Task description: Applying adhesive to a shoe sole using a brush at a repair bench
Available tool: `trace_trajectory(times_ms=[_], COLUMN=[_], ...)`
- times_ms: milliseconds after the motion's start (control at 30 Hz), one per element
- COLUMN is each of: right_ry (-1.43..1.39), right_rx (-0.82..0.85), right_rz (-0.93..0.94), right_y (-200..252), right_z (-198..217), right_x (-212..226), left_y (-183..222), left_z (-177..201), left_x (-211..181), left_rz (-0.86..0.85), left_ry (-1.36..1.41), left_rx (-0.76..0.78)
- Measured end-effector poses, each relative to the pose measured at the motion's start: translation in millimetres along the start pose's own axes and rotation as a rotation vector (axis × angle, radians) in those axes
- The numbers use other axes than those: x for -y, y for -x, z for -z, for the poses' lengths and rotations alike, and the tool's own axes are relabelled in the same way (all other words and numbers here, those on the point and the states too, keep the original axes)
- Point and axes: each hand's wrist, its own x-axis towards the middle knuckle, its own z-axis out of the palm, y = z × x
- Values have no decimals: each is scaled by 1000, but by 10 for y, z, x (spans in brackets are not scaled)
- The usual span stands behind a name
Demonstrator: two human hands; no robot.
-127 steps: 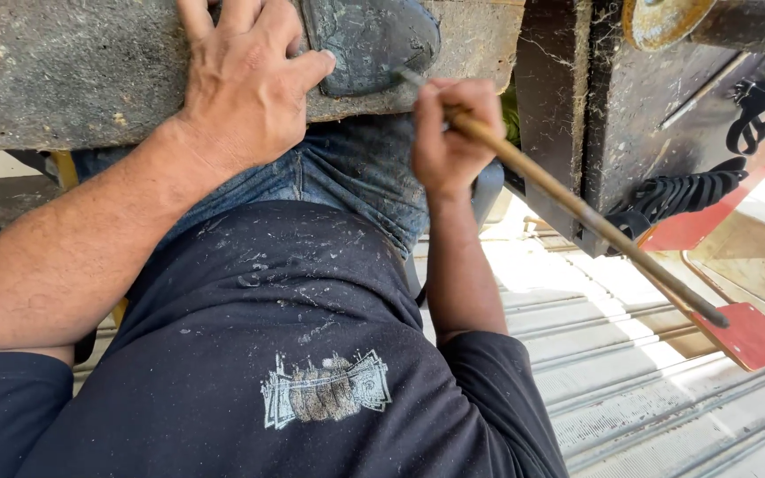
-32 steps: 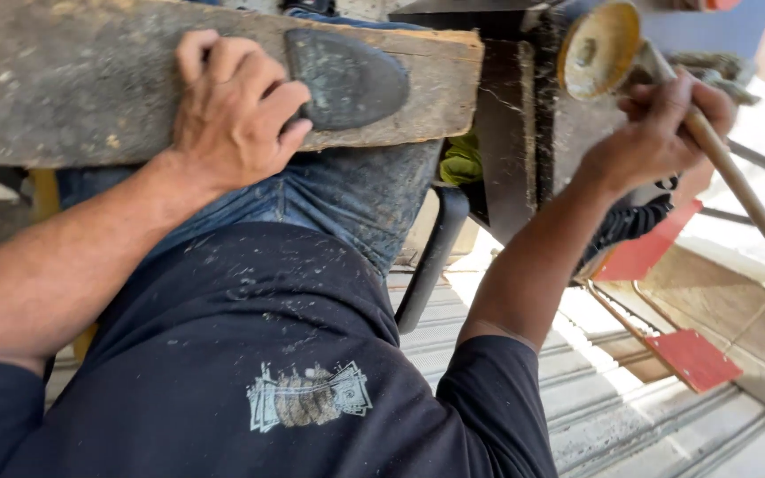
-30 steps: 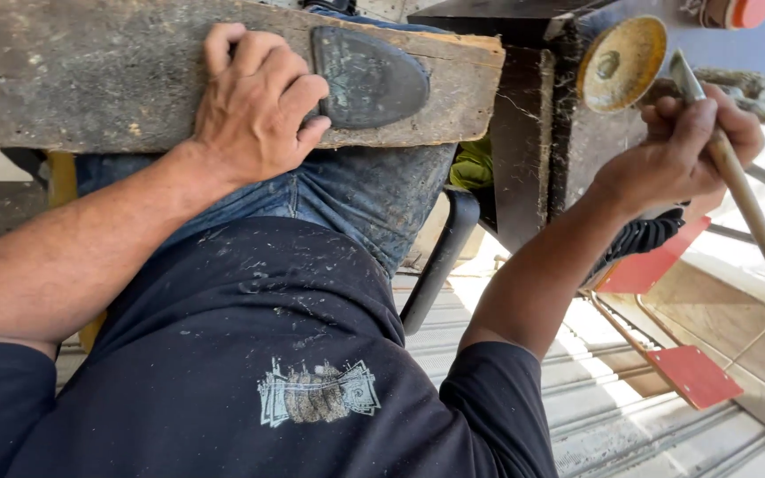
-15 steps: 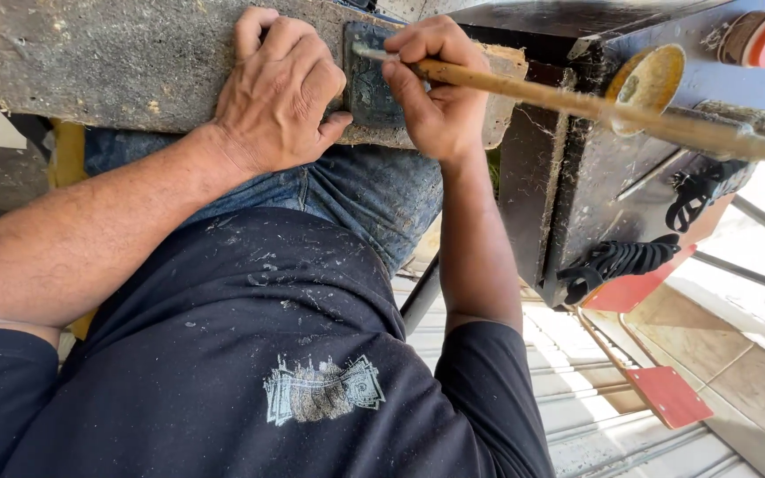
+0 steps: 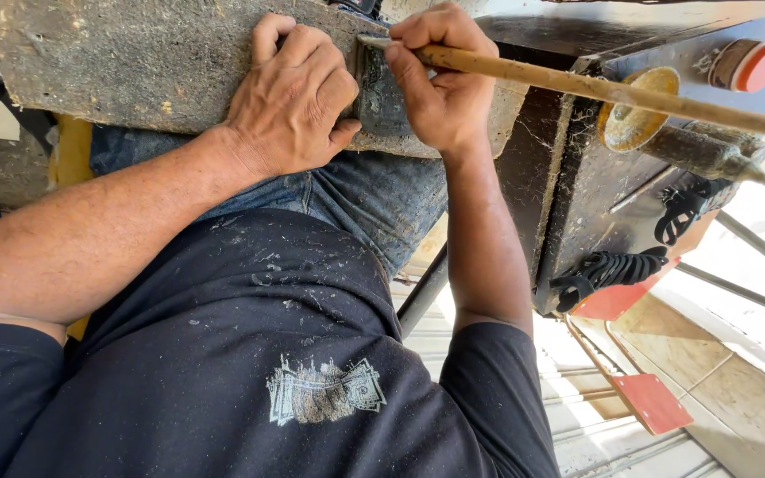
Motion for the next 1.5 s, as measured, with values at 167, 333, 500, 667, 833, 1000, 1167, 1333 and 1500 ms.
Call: trace_trajectory(times_ms=[167, 333, 500, 667, 833, 1000, 1167, 1333, 1500], right_ry=[31, -101, -228, -183, -278, -15, -18, 25, -167], right_rx=[260, 375, 199, 203, -172, -241, -124, 151, 29], right_rz=[16, -32, 199, -44, -101, -179, 0, -187, -18], right_y=[263, 357, 281, 321, 168, 180, 150, 194, 279], right_z=[54, 110, 62, 62, -143, 84, 53, 225, 122], right_x=[40, -113, -304, -152, -96, -57, -148, -56, -262], left_y=[27, 28, 9, 1, -2, 9, 17, 41, 41], left_z=[19, 15, 26, 12, -11, -25, -42, -41, -59], left_x=[2, 5, -2, -13, -16, -12, -3, -3, -6], left_rz=[17, 22, 26, 13, 16, 21, 14, 18, 23], left_ry=[21, 86, 41, -7, -78, -43, -74, -68, -100], left_rx=[28, 23, 7, 1, 36, 28, 53, 43, 70])
